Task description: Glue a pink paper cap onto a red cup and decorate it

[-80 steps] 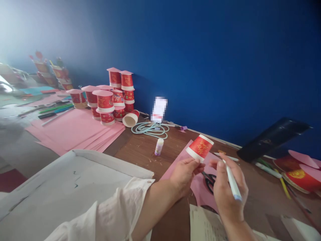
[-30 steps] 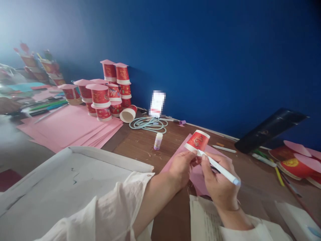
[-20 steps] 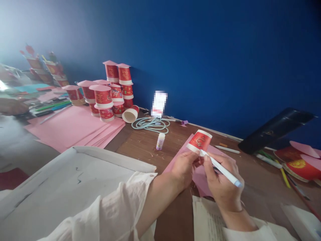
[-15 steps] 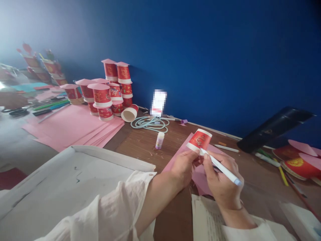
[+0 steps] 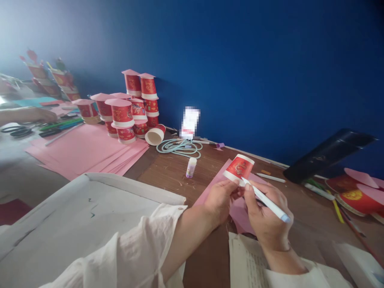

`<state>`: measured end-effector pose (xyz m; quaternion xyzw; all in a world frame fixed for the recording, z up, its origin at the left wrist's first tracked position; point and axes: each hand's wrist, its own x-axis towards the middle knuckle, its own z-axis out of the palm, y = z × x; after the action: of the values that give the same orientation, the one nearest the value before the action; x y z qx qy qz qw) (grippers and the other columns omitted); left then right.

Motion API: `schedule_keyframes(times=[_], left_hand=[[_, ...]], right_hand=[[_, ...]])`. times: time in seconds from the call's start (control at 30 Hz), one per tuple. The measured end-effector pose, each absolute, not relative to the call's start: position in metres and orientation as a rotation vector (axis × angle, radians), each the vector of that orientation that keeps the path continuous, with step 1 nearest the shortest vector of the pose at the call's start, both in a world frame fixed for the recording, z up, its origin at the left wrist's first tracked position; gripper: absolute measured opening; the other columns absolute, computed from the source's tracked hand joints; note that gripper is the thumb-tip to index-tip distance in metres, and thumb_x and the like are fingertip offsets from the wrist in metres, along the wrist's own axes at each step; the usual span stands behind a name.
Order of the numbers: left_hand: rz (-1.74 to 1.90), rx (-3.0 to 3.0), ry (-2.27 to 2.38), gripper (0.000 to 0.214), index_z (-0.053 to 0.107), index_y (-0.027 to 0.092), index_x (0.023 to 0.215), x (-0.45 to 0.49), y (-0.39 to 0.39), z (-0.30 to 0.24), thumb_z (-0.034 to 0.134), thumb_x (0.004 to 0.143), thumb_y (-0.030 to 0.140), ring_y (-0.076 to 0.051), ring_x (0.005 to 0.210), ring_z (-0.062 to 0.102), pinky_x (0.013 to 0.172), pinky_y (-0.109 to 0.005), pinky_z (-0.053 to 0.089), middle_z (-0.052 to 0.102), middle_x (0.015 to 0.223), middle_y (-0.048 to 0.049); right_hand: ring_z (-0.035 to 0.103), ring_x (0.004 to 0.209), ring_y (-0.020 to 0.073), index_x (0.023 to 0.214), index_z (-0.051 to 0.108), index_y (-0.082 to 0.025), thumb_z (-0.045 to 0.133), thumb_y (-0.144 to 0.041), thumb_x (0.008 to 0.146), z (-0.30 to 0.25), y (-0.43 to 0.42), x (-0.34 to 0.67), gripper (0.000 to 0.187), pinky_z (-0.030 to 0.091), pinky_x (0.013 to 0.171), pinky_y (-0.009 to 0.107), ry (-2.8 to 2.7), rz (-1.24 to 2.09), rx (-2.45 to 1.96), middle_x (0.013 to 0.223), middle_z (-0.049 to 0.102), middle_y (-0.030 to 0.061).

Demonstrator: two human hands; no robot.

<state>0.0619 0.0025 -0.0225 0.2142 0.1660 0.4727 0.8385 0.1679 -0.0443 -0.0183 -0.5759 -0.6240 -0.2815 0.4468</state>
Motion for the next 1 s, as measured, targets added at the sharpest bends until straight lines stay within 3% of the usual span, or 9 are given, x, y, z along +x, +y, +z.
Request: schedule_keyframes(times=[1.0], left_hand=[[0.970,0.529,0.387,0.046,0.074,0.009,0.082,0.0614,0.0046,-0.0274,0.087,0.061,0.047,-0.021,0.083,0.063,0.097,-0.040,0.043,0.068,0.081,-0.0110]], right_hand=[[0.069,0.078,0.0230,0.094,0.069,-0.015,0.062,-0.032,0.092,-0.0135,-0.0432,0.1712,0.018,0.053,0.082,0.038,-1.607,-0.682,-1.444,0.084,0.075,0.0085]])
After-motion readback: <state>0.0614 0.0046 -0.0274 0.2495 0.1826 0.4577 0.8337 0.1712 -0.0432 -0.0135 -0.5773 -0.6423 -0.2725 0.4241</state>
